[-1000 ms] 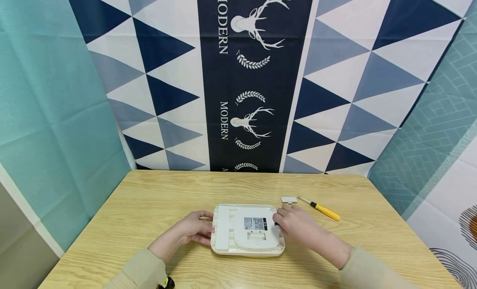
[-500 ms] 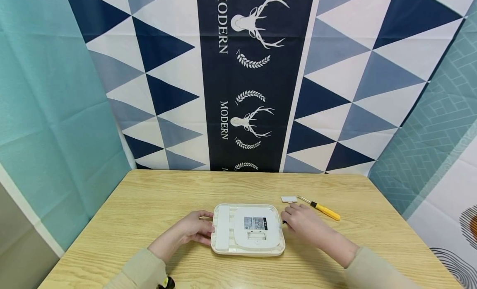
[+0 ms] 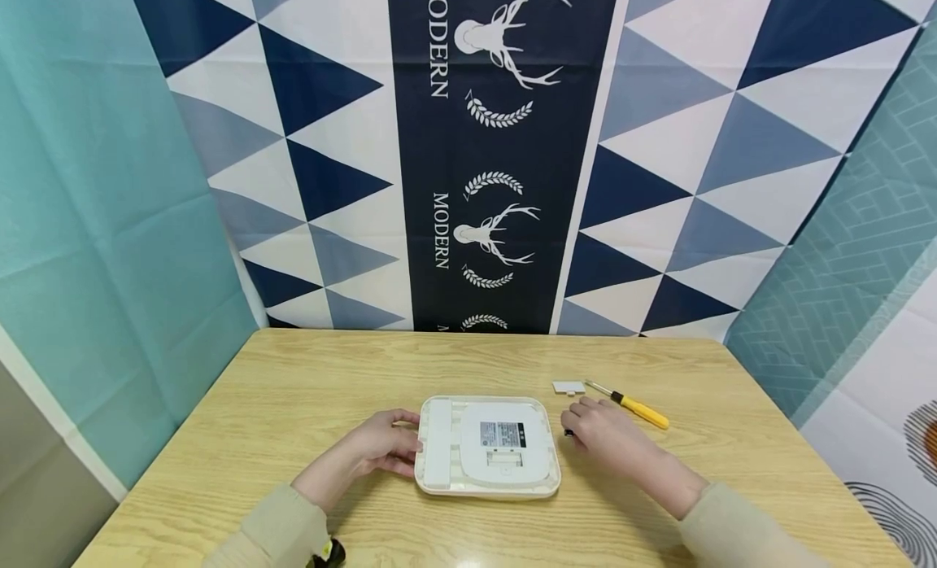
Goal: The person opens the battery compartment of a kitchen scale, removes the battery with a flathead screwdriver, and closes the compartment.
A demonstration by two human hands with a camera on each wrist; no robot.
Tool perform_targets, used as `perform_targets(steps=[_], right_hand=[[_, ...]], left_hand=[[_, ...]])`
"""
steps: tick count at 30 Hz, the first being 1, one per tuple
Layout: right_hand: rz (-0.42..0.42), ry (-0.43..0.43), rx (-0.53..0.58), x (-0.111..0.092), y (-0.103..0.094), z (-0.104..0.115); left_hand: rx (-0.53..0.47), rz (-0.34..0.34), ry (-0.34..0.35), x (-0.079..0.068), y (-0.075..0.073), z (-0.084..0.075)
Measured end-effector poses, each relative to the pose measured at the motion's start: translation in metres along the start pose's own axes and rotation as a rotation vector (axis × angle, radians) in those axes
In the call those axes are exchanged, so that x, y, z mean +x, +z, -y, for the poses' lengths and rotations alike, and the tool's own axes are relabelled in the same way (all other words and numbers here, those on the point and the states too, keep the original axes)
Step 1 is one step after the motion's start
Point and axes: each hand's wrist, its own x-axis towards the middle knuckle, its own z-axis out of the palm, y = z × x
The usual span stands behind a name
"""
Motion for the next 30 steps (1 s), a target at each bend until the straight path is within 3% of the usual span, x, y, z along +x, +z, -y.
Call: perform_targets(steps=[19, 30], right_hand=[[0.111, 0.065, -0.022, -0.005, 0.012, -0.01], [0.099, 0.061, -0.01, -0.004, 0.015, -0.012]], left_hand=[[-0.007, -0.011, -0.014, 0.003, -0.001, -0.001], [0.002, -0.005, -0.014, 0.003, -0.002, -0.001]])
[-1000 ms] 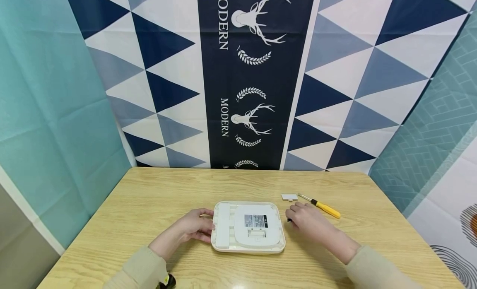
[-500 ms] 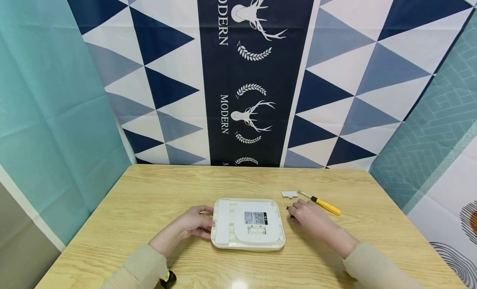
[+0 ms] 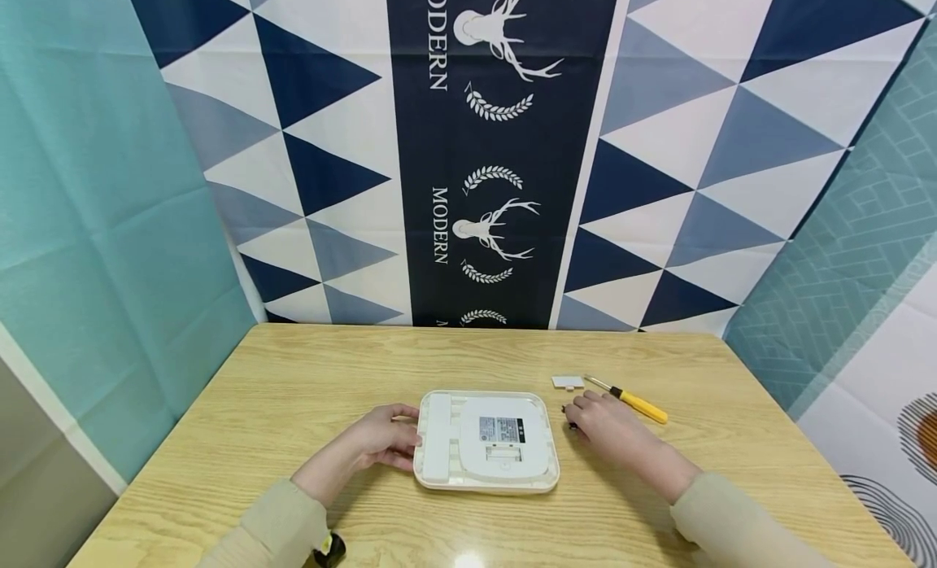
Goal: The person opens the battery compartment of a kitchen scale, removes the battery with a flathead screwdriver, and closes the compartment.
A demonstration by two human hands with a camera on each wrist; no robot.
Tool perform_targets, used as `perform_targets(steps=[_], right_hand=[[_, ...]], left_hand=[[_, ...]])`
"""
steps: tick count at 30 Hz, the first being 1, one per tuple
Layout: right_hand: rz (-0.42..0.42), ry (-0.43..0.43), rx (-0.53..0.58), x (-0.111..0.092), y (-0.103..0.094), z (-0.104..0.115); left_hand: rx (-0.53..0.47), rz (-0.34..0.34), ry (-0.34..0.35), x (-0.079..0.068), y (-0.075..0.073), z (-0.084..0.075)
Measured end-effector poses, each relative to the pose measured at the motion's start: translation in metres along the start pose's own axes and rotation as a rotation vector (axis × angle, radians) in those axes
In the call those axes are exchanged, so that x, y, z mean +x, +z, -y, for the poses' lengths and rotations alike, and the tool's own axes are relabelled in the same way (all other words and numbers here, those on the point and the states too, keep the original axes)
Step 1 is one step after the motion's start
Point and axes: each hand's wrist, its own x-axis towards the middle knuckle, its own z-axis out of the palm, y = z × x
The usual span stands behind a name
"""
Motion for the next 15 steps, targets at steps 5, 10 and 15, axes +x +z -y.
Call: perform_targets(steps=[5, 10, 15], right_hand=[[-0.025, -0.006, 0.002, 0.001, -0.003, -0.003], [-0.042, 0.001, -0.013, 0.005, -0.005, -0.008], [-0.032, 0.014, -0.03, 0.01, -0.005, -0.013]], left_hand=[[0.006, 0.0, 0.007, -0.001, 0.0, 0.0], [0.015, 0.002, 0.019, -0.002, 0.0, 0.001], [0.013, 0.005, 0.024, -0.002, 0.0, 0.001]])
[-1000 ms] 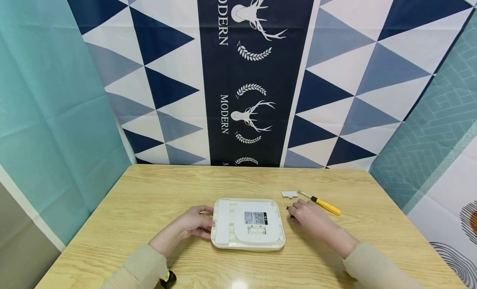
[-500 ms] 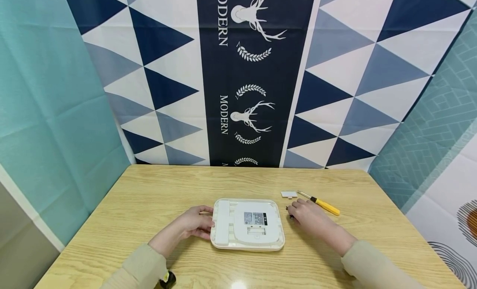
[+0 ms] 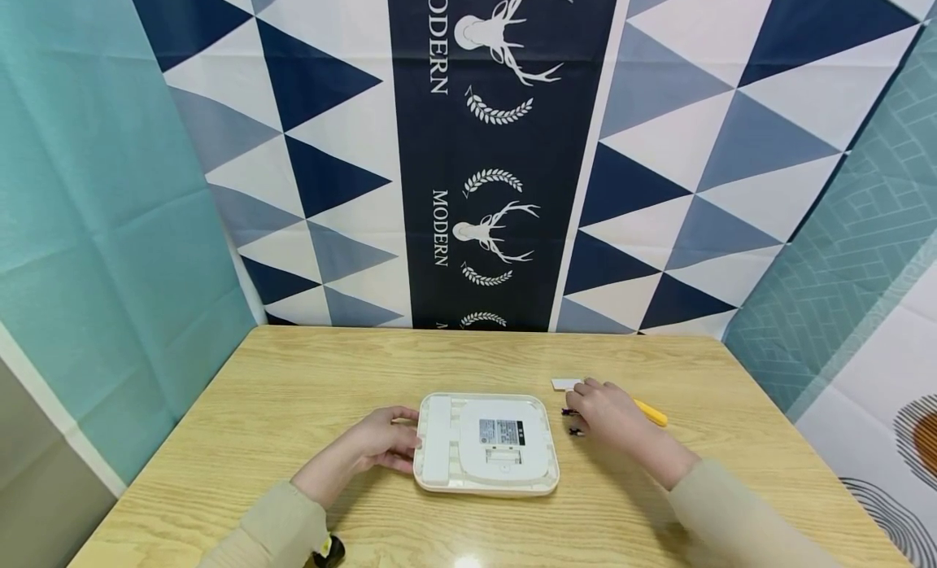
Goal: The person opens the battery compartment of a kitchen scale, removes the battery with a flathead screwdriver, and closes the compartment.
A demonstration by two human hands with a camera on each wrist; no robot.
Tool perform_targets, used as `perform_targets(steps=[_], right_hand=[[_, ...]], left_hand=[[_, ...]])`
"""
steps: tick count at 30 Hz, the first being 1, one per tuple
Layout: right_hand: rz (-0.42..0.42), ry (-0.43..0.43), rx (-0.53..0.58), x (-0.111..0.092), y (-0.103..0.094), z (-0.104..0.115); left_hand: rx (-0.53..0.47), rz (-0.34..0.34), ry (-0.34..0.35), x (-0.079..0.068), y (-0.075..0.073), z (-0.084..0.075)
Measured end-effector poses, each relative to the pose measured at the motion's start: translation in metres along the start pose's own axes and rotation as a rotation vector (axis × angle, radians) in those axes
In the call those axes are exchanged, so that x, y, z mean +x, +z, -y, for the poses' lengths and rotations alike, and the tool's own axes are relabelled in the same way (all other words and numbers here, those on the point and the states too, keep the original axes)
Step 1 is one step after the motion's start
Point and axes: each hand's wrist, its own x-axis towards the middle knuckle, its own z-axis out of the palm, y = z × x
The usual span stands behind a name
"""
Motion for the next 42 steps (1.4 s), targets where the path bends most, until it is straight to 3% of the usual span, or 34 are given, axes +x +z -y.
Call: perform_targets(steps=[8, 17, 34, 42], right_hand=[[-0.058, -0.004, -0.034, 0.009, 0.006, -0.011], [0.004, 0.045, 0.004, 0.017, 0.017, -0.019], [0.079, 0.03, 0.019, 0.025, 0.028, -0.022], [0.075, 0.013, 0.007, 0.026, 0.032, -0.026]], left_hand=[[0.004, -0.001, 0.005, 0.0, 0.0, 0.001], [-0.003, -0.001, -0.007, -0.001, 0.001, 0.001], [-0.002, -0.003, -0.001, -0.003, 0.001, 0.003], [-0.001, 0.006, 0.009, -0.004, 0.001, 0.0]])
